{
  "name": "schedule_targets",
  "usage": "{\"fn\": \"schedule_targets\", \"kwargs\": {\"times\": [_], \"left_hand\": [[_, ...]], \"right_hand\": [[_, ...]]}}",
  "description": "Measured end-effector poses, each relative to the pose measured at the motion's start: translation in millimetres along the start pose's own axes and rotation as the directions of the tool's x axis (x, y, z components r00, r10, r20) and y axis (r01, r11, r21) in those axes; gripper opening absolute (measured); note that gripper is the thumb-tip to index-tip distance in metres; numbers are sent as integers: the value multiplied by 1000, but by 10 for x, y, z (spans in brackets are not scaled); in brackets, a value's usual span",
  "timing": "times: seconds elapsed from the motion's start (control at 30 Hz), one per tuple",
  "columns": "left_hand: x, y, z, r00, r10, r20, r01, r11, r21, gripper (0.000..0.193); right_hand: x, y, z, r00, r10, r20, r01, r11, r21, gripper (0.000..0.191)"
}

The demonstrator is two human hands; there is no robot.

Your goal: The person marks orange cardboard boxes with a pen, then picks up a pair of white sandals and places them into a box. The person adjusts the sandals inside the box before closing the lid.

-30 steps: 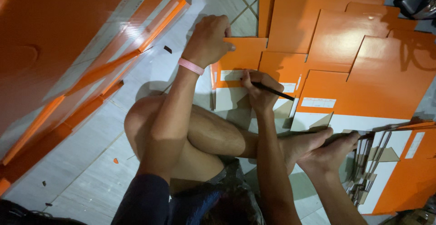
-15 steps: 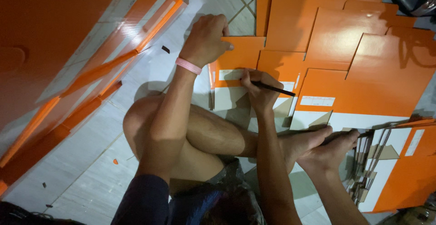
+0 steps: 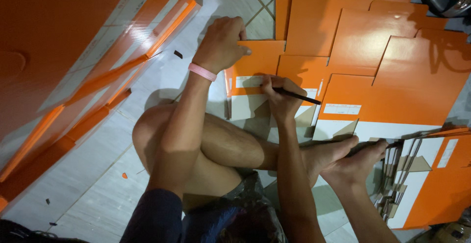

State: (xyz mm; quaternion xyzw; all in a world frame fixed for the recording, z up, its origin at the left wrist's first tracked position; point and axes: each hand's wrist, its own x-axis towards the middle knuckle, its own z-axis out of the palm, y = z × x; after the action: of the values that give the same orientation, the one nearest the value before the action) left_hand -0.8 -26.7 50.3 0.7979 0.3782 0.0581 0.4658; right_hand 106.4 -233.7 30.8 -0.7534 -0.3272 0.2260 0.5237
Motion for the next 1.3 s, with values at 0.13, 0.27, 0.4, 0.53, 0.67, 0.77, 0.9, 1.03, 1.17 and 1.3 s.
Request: {"fn": "schedule_targets", "kwargs": {"times": [0.13,0.27,0.4,0.53,0.67,0.77,0.9,1.03,1.17,1.3], "left_hand": [[-2,-24,12,999,43,-27,-43,999,0,37],[3,-51,29,1000,17,-13,-17,1000,1,37],[-3,-54,37,998,53,-29,-53,999,-8,36],[4,-33,19,1000,17,-17,-17,1000,-11,37],[-6,3,16,1000,-9,-1,8,1000,-5,37],[-2,9,12,1000,-10,3,10,1000,-5,36],[-1,-11,6,999,26,-22,-26,1000,16,38],[-9,-22,16,1000,21,-16,-21,1000,5,36],[-5,-28,8,1000,6,-13,-6,1000,6,37],[-5,-35,-1,1000,8,-8,-8,1000,-7,36]], "right_hand": [[-3,-3,-5,1000,8,15,-8,1000,-12,15],[4,-14,-8,1000,24,11,-24,1000,-20,14],[1,-23,-19,999,-36,28,37,999,-28,18],[2,-15,-34,999,16,31,-16,1000,-10,17],[15,1,-34,998,-45,32,48,993,-108,18],[16,3,-33,1000,-22,20,23,996,-81,18],[4,-3,-33,999,-12,45,11,999,33,19],[-5,10,-25,1000,-22,13,23,997,-77,20],[-17,29,-60,999,40,-15,-41,993,-106,19],[-8,27,-162,999,10,-52,-8,999,39,22]]}}
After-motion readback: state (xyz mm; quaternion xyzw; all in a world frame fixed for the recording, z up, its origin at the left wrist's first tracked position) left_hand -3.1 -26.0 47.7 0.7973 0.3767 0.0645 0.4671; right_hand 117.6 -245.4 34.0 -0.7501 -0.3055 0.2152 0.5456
